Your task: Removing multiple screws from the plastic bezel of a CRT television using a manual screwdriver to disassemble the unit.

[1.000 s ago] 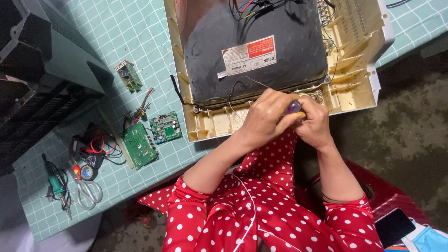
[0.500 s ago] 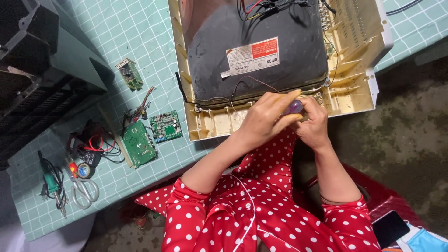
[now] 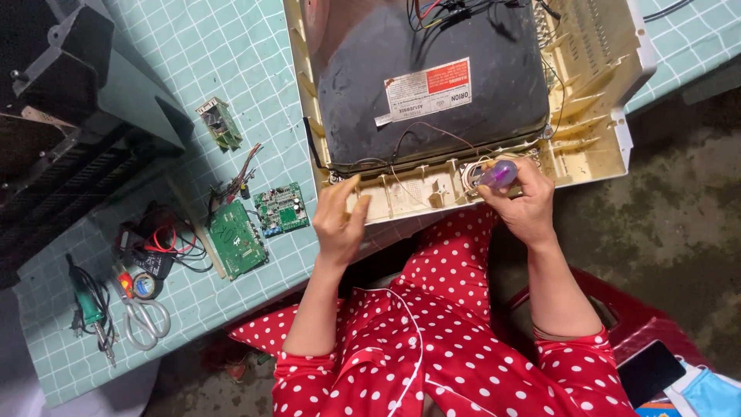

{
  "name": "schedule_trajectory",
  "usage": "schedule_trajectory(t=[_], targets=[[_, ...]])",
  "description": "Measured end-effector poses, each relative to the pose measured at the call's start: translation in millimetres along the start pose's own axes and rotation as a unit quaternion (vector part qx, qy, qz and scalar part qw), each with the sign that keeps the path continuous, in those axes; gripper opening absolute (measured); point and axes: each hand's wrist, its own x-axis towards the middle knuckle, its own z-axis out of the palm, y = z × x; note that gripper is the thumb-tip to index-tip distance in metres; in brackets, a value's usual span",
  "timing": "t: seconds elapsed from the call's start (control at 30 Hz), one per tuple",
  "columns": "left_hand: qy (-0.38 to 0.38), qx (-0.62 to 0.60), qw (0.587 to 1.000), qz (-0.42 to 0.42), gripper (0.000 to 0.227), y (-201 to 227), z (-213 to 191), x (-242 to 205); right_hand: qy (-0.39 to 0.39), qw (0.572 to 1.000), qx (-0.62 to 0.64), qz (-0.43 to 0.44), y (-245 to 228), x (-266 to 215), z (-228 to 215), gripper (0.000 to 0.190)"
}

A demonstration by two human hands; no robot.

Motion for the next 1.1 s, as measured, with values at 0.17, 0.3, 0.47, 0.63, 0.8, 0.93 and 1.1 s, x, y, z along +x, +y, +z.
schedule_trajectory(t=[0.17, 0.3, 0.47, 0.63, 0.8, 0.93, 1.1], targets=[[0.036, 0.031, 0.998, -0.029, 0.027, -9, -24, -15, 0.009, 1.000, -0.009, 0.005, -1, -4, 1, 0.034], [0.046, 0.046, 0.997, -0.036, 0.024, -24, -27, -38, 0.015, 1.000, -0.012, 0.015, 2, -7, 2, 0.033], [0.049, 0.045, 0.997, -0.035, 0.022, -25, -29, -39, 0.027, 0.999, -0.013, 0.021, 2, -9, 5, 0.032], [0.058, 0.057, 0.996, -0.021, 0.021, -29, -26, -44, 0.034, 0.999, -0.021, 0.024, 3, -11, 7, 0.032], [0.073, 0.073, 0.995, -0.001, 0.020, -35, -21, -52, 0.034, 0.999, -0.027, 0.018, 1, -10, 8, 0.030], [0.079, 0.088, 0.993, 0.018, 0.021, -36, -13, -58, 0.018, 0.999, -0.042, -0.003, -7, -1, 6, 0.031], [0.057, 0.076, 0.993, 0.069, 0.023, -36, 8, -66, -0.015, 1.000, 0.005, -0.004, -32, 15, 12, 0.034]])
